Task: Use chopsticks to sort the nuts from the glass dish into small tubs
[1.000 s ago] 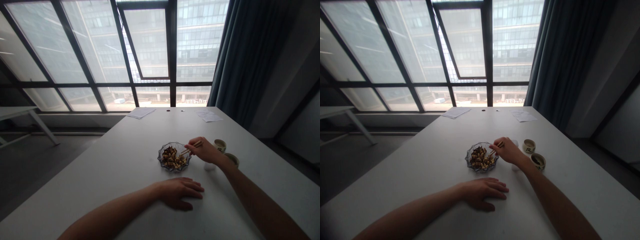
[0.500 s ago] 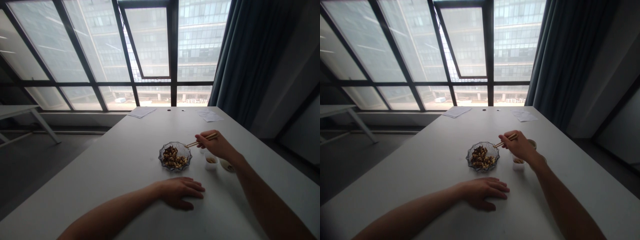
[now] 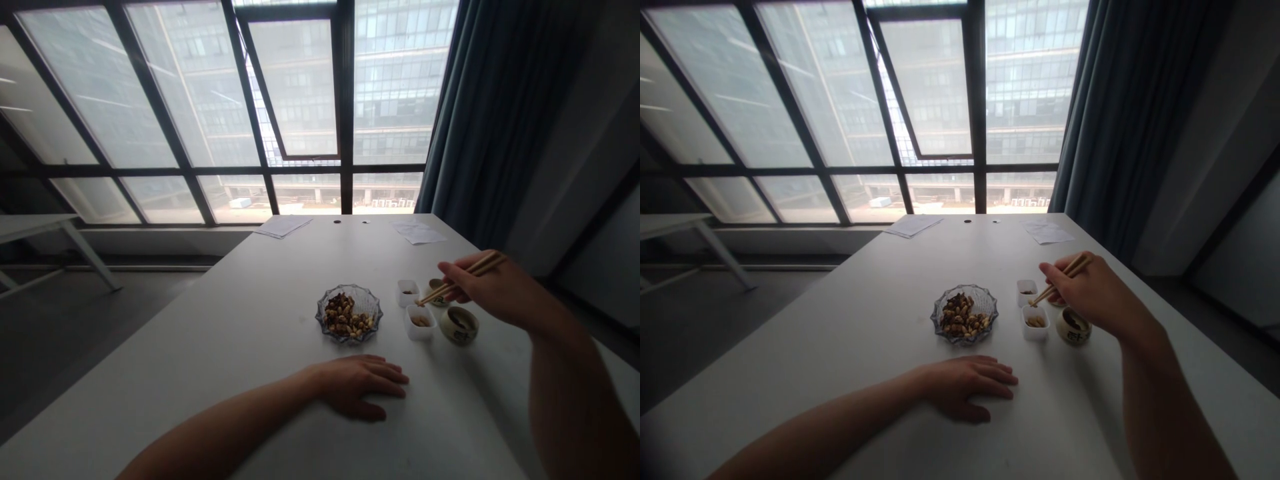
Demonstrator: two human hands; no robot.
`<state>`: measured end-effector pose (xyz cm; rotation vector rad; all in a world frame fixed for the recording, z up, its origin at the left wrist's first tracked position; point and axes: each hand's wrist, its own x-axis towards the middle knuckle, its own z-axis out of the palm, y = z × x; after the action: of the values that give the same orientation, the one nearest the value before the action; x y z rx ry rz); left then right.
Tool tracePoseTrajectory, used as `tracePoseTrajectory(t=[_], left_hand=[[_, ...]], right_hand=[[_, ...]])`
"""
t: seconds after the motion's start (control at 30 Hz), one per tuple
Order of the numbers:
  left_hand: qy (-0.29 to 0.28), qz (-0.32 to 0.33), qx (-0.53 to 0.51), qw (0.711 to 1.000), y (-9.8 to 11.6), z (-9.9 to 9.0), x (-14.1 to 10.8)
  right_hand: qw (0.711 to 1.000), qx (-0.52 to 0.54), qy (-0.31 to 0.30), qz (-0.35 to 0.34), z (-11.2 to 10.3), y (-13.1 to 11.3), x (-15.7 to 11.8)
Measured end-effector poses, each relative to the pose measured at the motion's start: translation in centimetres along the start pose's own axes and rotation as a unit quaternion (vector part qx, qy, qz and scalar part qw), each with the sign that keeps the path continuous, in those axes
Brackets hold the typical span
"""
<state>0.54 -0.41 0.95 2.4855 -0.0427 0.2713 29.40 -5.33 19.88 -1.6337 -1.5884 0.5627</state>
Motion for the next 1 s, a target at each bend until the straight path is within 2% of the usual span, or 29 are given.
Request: tracePoseTrajectory(t=[0.13, 0.23, 0.43, 0.6, 0.77, 1.0], left_hand=[[-0.001, -0.002, 0.0, 1.0, 0.0, -0.1, -0.1], [0.0, -0.002, -0.002, 1.0, -0.1, -0.1, -0.4], [-0.004, -0.004, -0.003, 1.0, -0.2, 0.1, -0.4], [-0.003, -0.005, 0.002, 1.0, -0.1, 0.2, -0.1], [-0.002, -0.001, 0.002, 1.0, 0.0, 0.1, -0.1], [0.006, 0.005, 0.005, 1.0, 0.0, 0.0, 0.1]], right_hand=[[1.0, -0.005, -0.011, 0.0, 0.2, 0.0, 0.3], [1.0, 0.0, 0.002, -0.009, 0.5, -0.3, 0.4], [0.998, 0.034, 0.004, -0.059, 1.7, -1.0, 0.5], [0.993, 0.066, -0.039, -0.089, 4.1, -1.1, 1.1], [0.993, 0.055, -0.087, -0.066, 6.8, -1.3, 1.7], [0.992, 0.058, -0.101, -0.046, 9.8, 0.1, 3.1]])
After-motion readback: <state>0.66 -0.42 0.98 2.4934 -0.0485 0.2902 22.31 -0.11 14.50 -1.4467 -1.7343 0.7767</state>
